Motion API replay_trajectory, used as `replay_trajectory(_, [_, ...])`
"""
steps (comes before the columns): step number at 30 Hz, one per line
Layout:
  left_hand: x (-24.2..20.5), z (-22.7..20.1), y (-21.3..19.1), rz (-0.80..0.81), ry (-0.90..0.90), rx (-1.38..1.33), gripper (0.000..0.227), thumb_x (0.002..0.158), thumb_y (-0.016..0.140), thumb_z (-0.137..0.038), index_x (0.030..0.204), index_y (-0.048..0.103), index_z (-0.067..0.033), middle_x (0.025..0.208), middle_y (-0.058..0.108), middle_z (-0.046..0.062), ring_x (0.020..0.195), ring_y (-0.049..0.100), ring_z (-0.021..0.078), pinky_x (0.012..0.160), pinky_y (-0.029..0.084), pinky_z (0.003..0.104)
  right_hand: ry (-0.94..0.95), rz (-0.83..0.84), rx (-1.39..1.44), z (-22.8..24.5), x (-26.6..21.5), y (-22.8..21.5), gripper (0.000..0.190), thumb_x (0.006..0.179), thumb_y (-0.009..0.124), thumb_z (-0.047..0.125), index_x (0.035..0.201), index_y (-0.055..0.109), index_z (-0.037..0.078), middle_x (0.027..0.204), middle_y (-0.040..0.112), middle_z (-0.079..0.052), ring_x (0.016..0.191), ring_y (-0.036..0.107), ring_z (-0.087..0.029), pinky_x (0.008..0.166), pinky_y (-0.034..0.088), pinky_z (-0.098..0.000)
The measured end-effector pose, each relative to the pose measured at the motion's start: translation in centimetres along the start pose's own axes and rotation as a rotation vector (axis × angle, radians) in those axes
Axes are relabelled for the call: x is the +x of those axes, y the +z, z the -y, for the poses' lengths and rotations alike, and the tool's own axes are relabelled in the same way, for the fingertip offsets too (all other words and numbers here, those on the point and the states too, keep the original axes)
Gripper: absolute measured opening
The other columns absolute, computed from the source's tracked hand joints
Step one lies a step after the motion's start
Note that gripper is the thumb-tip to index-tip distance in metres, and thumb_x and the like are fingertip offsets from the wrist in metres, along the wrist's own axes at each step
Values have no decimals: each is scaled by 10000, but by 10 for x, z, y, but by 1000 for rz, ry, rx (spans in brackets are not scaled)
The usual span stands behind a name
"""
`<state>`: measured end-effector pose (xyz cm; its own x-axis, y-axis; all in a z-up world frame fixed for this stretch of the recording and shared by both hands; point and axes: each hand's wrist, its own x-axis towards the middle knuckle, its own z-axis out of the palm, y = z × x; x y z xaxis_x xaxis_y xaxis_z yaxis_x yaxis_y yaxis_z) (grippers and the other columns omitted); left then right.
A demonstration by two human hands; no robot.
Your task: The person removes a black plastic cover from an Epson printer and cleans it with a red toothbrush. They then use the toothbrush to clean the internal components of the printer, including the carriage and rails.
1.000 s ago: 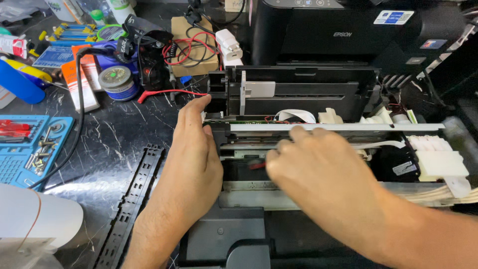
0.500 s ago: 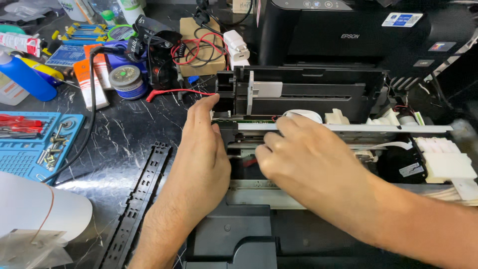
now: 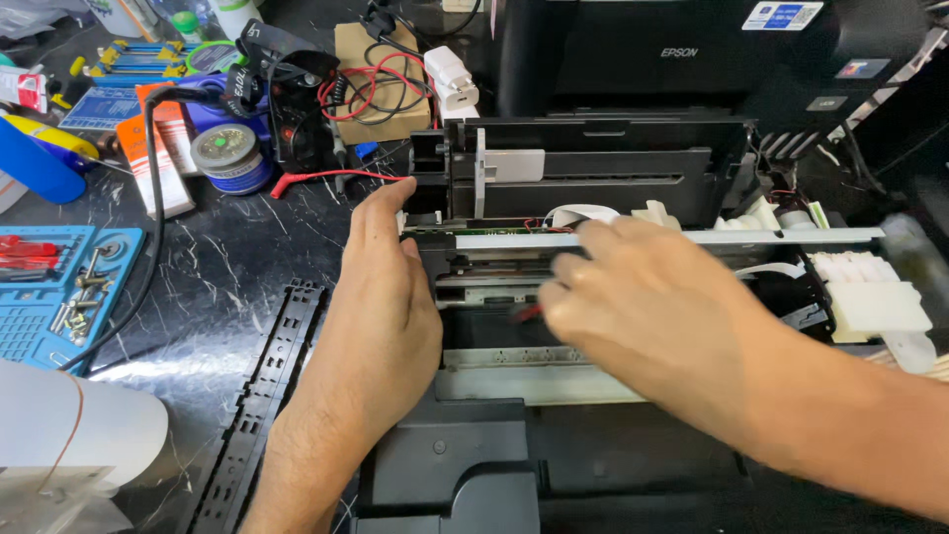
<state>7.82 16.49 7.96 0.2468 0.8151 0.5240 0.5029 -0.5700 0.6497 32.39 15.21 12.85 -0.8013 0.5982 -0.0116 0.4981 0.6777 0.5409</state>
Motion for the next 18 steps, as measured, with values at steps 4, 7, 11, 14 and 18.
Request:
replay_trajectory(4, [-1, 0, 0, -4, -63, -6, 500, 1108, 350, 41, 1602, 379, 113, 1630, 480, 333, 1577, 485, 458, 1352, 356, 495, 62, 353, -52, -9, -18, 7, 85, 944, 796, 169, 947, 823, 249, 962, 848, -42, 952, 778, -375, 889, 622, -519])
replay_trajectory(7, [1, 2, 1, -11, -37, 5, 489, 1117, 354, 39, 1600, 378, 114, 1622, 485, 336, 1574, 489, 459, 1356, 357, 496, 44, 202, -65, 5, -4, 0, 137, 918, 794, 150, 867, 802, 276, 864, 816, -17, 872, 748, -348, 799, 583, -494])
replay_trajectory(11, [1, -1, -2, 5, -30, 5, 489, 1106, 345, 55, 1590, 374, 119, 1603, 484, 342, 1561, 495, 455, 1358, 363, 491, 14, -23, -54, 16, 14, -1, 186, 902, 778, 138, 785, 772, 283, 776, 760, -3, 838, 726, -329, 719, 553, -459])
replay_trajectory(14, [0, 3, 2, -19, -35, 3, 491, 1109, 346, 48, 1593, 378, 120, 1615, 478, 335, 1570, 486, 456, 1366, 350, 498, 9, 286, -26, -1, -7, -6, 82, 962, 793, 192, 944, 827, 264, 979, 846, -47, 954, 802, -379, 771, 627, -545])
replay_trajectory(18, [0, -5, -2, 14, -86, -26, 509, 1104, 331, 54, 1606, 361, 132, 1647, 455, 341, 1588, 470, 470, 1347, 370, 503, 49, 327, -70, -9, -16, 0, 286, 889, 826, 24, 768, 765, 275, 815, 778, 4, 846, 714, -348, 780, 597, -487])
